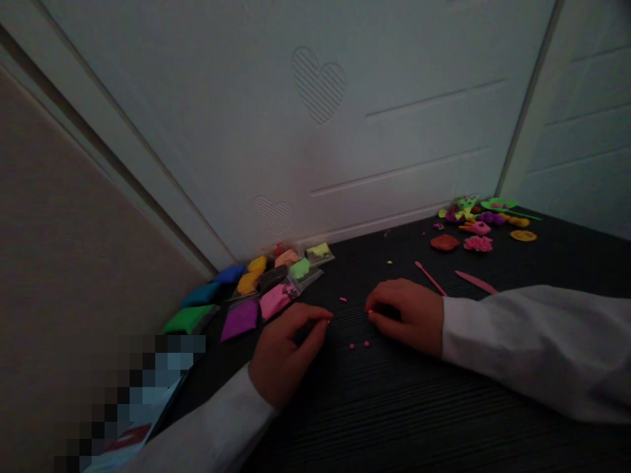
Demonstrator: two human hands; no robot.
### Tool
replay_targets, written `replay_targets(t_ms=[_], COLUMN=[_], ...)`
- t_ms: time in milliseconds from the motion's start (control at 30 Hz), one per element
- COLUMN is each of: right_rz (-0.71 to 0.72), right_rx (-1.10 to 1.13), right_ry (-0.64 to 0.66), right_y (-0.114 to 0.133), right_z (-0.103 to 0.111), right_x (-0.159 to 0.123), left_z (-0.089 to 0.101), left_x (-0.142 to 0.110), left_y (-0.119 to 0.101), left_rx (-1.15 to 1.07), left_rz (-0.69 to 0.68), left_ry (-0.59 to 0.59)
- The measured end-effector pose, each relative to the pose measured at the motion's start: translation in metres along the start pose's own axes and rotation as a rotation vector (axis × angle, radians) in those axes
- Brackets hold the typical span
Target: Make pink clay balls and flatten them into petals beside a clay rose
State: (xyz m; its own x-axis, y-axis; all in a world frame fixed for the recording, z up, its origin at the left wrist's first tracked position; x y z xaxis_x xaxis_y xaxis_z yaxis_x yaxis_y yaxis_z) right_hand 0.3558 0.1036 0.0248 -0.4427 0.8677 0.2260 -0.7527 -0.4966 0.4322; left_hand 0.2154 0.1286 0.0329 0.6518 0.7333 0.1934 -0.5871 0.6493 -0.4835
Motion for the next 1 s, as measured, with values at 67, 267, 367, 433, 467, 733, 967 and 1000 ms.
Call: replay_targets(t_ms=[67, 267, 367, 433, 467, 733, 967, 1000], right_rz=[-0.01, -0.019, -0.028, -0.027, -0.024, 0.107, 0.253, 0.266], right_rx=[-0.047, -0.122, -0.126, -0.127, -0.129, -0.255, -0.315, -0.325], right_ry=[0.012, 0.02, 0.01, 0.004, 0.002, 0.023, 0.084, 0.088], right_y=[-0.005, -0.009, -0.008, -0.008, -0.007, 0.005, 0.013, 0.014], right_z=[-0.004, -0.007, -0.006, -0.004, -0.003, 0.005, -0.005, -0.007], right_x=[0.002, 0.002, 0.001, 0.0, -0.001, -0.011, -0.014, -0.014], left_z=[0.0, 0.0, 0.0, 0.0, 0.0, 0.002, 0.0, 0.0], left_x=[0.001, 0.001, 0.001, 0.001, 0.001, 0.002, 0.002, 0.002], left_y=[-0.001, -0.002, -0.002, -0.002, -0.003, -0.006, -0.004, -0.003], left_rx=[0.0, 0.002, -0.002, 0.002, 0.005, 0.02, 0.022, 0.022], left_rz=[-0.001, -0.01, -0.016, -0.015, -0.013, -0.014, -0.014, -0.017], left_ry=[-0.001, -0.003, -0.005, 0.001, 0.001, -0.034, -0.01, -0.011])
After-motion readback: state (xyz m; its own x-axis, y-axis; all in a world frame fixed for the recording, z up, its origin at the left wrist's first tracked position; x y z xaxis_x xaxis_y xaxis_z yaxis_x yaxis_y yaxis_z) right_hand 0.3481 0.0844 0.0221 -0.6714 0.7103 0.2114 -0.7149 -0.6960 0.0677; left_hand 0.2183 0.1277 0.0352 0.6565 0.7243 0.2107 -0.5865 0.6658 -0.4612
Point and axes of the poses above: each hand's wrist, its own x-axis towards the middle knuckle, its own z-axis out of the back of the hand, y = z × x, the point moved 8 cm from there along x, towards the middle knuckle, and after that the axes turned 9 degrees about y, right-handed, at the moved point
